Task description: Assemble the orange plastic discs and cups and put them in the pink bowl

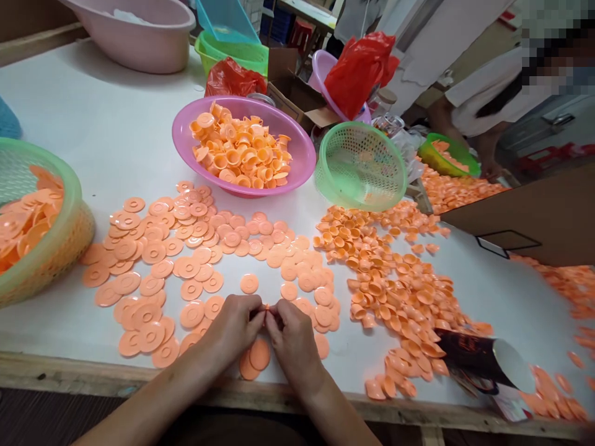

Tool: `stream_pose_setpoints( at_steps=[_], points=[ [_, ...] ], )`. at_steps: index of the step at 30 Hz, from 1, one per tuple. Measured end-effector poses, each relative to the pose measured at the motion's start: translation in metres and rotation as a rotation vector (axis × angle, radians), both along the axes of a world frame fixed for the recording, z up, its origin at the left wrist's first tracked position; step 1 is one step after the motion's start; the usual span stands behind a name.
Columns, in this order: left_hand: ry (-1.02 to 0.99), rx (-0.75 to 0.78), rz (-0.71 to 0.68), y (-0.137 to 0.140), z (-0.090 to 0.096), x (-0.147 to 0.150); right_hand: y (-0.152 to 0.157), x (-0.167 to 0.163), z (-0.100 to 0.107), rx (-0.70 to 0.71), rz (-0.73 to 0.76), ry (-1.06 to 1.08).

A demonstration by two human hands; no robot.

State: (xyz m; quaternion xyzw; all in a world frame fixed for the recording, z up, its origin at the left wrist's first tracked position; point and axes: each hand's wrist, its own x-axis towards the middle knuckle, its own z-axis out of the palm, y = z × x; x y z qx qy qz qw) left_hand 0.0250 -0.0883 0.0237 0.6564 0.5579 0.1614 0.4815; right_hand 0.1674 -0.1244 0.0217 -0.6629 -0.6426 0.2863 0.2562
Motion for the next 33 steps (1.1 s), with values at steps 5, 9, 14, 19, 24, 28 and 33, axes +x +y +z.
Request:
stream_pose_setpoints(
  at_steps=[5, 9, 14, 19, 24, 28, 33],
  points=[
    [0.031, 0.079, -0.026, -0.005, -0.003, -0.002, -0.002, -0.004, 0.0, -0.027, -0.041, 0.162],
    [0.005, -0.049, -0.004, 0.01, 0.012, 0.004, 0.002, 0.028, 0.013, 0.022, 0.024, 0.182],
    [-0.143, 0.04, 0.214, 0.064, 0.057, 0.007, -0.005, 0.118, 0.02, 0.22, -0.22, -0.279],
    [0.004, 0.268, -0.119, 0.055, 0.055, -0.025, -0.014, 0.17, 0.008, 0.204, -0.284, -0.394],
    [0.197, 0.406, -0.439, 0.0, 0.016, -0.043, -0.012, 0.143, 0.013, 0.191, -0.416, -0.101],
    [0.167, 0.487, -0.355, -0.001, 0.0, -0.022, -0.005, 0.084, 0.023, 0.067, -0.33, 0.158],
    [0.155, 0.494, -0.27, 0.011, -0.007, -0.016, 0.005, 0.027, 0.015, -0.075, -0.15, 0.234]
  ],
)
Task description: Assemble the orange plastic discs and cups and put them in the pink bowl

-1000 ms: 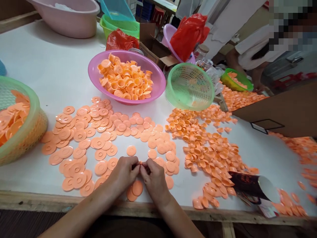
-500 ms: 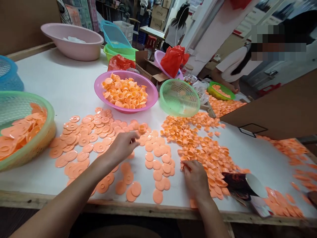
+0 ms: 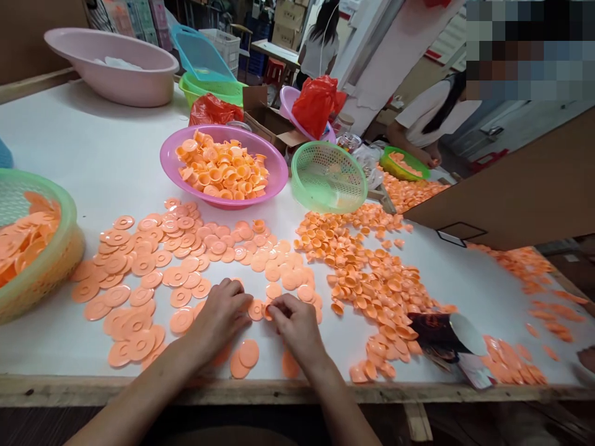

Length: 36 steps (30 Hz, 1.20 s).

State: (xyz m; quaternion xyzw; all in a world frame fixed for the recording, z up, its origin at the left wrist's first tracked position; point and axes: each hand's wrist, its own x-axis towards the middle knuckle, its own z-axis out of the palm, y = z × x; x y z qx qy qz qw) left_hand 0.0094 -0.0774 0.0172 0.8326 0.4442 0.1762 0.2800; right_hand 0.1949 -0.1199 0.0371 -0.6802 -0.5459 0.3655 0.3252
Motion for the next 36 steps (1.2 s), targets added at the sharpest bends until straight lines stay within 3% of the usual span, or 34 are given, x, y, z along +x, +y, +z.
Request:
stream_pose_setpoints(
  at_steps=[4, 10, 18, 25, 30, 36],
  points=[
    [0.025, 0.002, 0.019, -0.002, -0.003, -0.009, 0.008, -0.016, -0.01, -0.029, 0.008, -0.047],
    [0.015, -0.034, 0.044, -0.003, -0.002, -0.003, 0.009, -0.029, -0.005, 0.039, 0.101, -0.216],
    [-0.094, -0.413, 0.149, 0.008, 0.013, -0.001, 0.01, -0.031, -0.004, 0.003, 0.143, -0.238],
    [-0.052, -0.445, 0.21, 0.012, 0.012, 0.007, 0.01, -0.03, -0.006, -0.011, 0.172, -0.221],
    [-0.085, -0.539, 0.258, 0.012, 0.013, 0.003, 0.009, -0.038, -0.007, 0.082, 0.198, -0.404],
    [-0.017, -0.52, 0.256, 0.015, 0.016, 0.005, 0.015, -0.032, -0.004, -0.024, 0.172, -0.139]
  ],
)
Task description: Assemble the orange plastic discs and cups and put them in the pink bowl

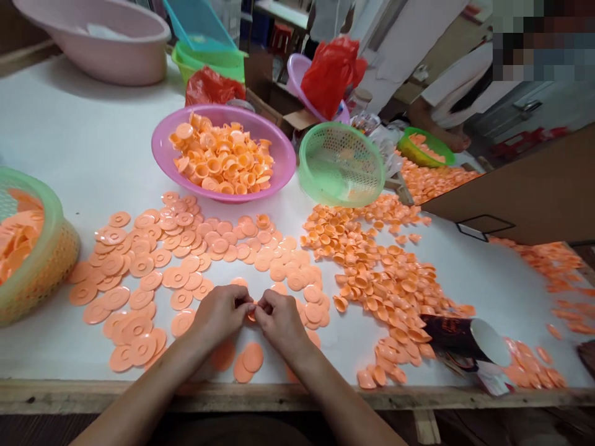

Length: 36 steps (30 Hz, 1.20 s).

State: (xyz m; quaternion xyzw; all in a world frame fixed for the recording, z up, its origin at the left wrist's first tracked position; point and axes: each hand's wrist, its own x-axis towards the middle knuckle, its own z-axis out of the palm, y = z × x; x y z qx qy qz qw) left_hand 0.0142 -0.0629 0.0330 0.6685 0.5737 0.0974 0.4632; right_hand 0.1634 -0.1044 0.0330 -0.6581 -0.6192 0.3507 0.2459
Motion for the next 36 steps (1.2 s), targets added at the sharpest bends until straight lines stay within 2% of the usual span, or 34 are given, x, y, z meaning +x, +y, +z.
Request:
stream_pose_setpoints(
  at_steps=[3, 6, 10, 13, 16, 19, 24, 26, 32, 36],
  points=[
    [-0.064, 0.072, 0.004, -0.004, -0.001, 0.0, 0.006, 0.011, 0.007, 0.005, 0.107, 0.055],
    [-0.158, 0.204, 0.075, -0.012, -0.002, -0.006, 0.032, 0.02, 0.022, 0.001, 0.243, 0.066],
    [-0.179, 0.23, 0.183, -0.025, 0.003, -0.015, 0.096, 0.016, 0.036, 0.224, 0.129, -0.21],
    [-0.166, 0.178, 0.137, -0.037, 0.008, -0.015, 0.141, 0.007, 0.025, 0.262, 0.096, -0.43],
    [-0.14, 0.145, 0.073, -0.046, 0.008, -0.01, 0.164, 0.005, 0.005, 0.253, 0.069, -0.496],
    [-0.23, 0.077, 0.157, -0.047, 0.006, -0.008, 0.169, 0.013, -0.008, 0.29, 0.011, -0.432],
    [-0.715, -0.382, 0.374, -0.039, 0.013, -0.017, 0.167, 0.025, -0.012, 0.277, -0.037, -0.326],
    [-0.811, -0.487, 0.418, -0.039, 0.016, -0.02, 0.169, 0.026, -0.012, 0.285, -0.041, -0.336],
    [-0.885, -0.561, 0.579, -0.039, 0.014, -0.02, 0.176, 0.028, -0.012, 0.305, -0.065, -0.332],
    [-0.979, -0.663, 0.657, -0.028, 0.019, -0.024, 0.162, 0.033, -0.006, 0.382, -0.096, -0.261]
  ],
)
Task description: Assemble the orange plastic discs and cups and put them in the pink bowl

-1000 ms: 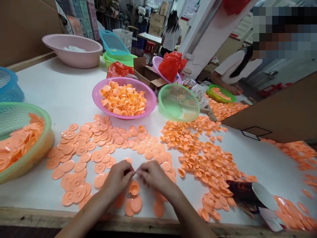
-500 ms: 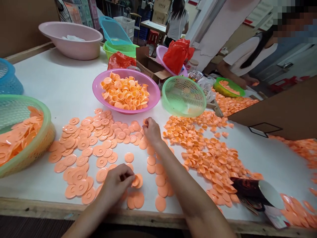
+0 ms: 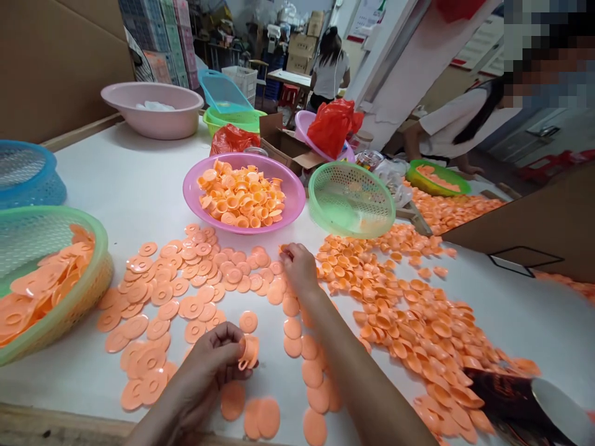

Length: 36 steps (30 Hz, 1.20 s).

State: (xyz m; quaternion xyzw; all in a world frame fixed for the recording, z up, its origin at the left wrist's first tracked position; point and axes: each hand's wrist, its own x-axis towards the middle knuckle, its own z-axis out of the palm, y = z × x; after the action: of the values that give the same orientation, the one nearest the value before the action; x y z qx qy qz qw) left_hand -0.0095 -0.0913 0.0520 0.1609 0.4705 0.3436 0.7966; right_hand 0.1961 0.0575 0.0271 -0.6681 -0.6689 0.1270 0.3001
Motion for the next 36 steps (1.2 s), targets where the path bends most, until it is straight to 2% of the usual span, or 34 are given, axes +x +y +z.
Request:
stream_pose_setpoints(
  at_steps=[3, 5, 8, 12, 16, 17, 19, 21, 23, 24, 26, 28, 30, 31, 33, 36],
  points=[
    [-0.045, 0.0, 0.03, 0.012, 0.01, -0.004, -0.022, 0.002, 0.015, 0.115, 0.014, 0.24],
    [-0.024, 0.012, 0.022, 0.02, 0.015, -0.005, -0.033, 0.001, 0.03, 0.138, 0.038, 0.38],
    [0.018, 0.08, 0.007, 0.033, 0.021, -0.003, -0.031, 0.0, 0.053, 0.16, 0.067, 0.458],
    [0.264, 0.345, 0.055, 0.076, 0.042, 0.002, 0.006, -0.005, 0.075, 0.262, 0.062, 0.438],
    [0.546, 0.679, 0.219, 0.157, 0.081, 0.011, 0.057, -0.013, 0.09, 0.353, 0.042, 0.395],
    [0.59, 0.717, 0.243, 0.176, 0.092, 0.012, 0.066, -0.014, 0.093, 0.363, 0.04, 0.38],
    [0.683, 0.787, 0.226, 0.202, 0.108, 0.012, 0.071, -0.014, 0.097, 0.365, 0.042, 0.35],
    [0.839, 0.901, 0.178, 0.202, 0.114, 0.004, 0.054, -0.013, 0.096, 0.331, 0.079, 0.319],
    [1.018, 1.028, 0.082, 0.177, 0.104, -0.014, 0.019, -0.014, 0.085, 0.25, 0.177, 0.282],
    [1.088, 1.077, -0.001, 0.158, 0.092, -0.025, -0.004, -0.016, 0.076, 0.2, 0.247, 0.259],
    [1.177, 1.171, -0.18, 0.115, 0.056, -0.05, -0.051, -0.022, 0.054, 0.11, 0.418, 0.19],
    [1.292, 1.291, -0.255, 0.075, 0.014, -0.069, -0.092, -0.028, 0.032, 0.06, 0.608, 0.073],
    [1.418, 1.311, -0.346, 0.045, -0.022, -0.078, -0.119, -0.03, 0.014, 0.031, 0.727, -0.039],
    [1.47, 1.297, -0.388, 0.034, -0.034, -0.078, -0.127, -0.029, 0.008, 0.022, 0.743, -0.079],
    [1.509, 1.267, -0.474, 0.023, -0.048, -0.069, -0.136, -0.021, 0.001, 0.02, 0.714, -0.124],
    [1.45, 1.278, -0.513, 0.023, -0.048, -0.048, -0.14, -0.006, 0.001, 0.052, 0.61, -0.171]
  ],
)
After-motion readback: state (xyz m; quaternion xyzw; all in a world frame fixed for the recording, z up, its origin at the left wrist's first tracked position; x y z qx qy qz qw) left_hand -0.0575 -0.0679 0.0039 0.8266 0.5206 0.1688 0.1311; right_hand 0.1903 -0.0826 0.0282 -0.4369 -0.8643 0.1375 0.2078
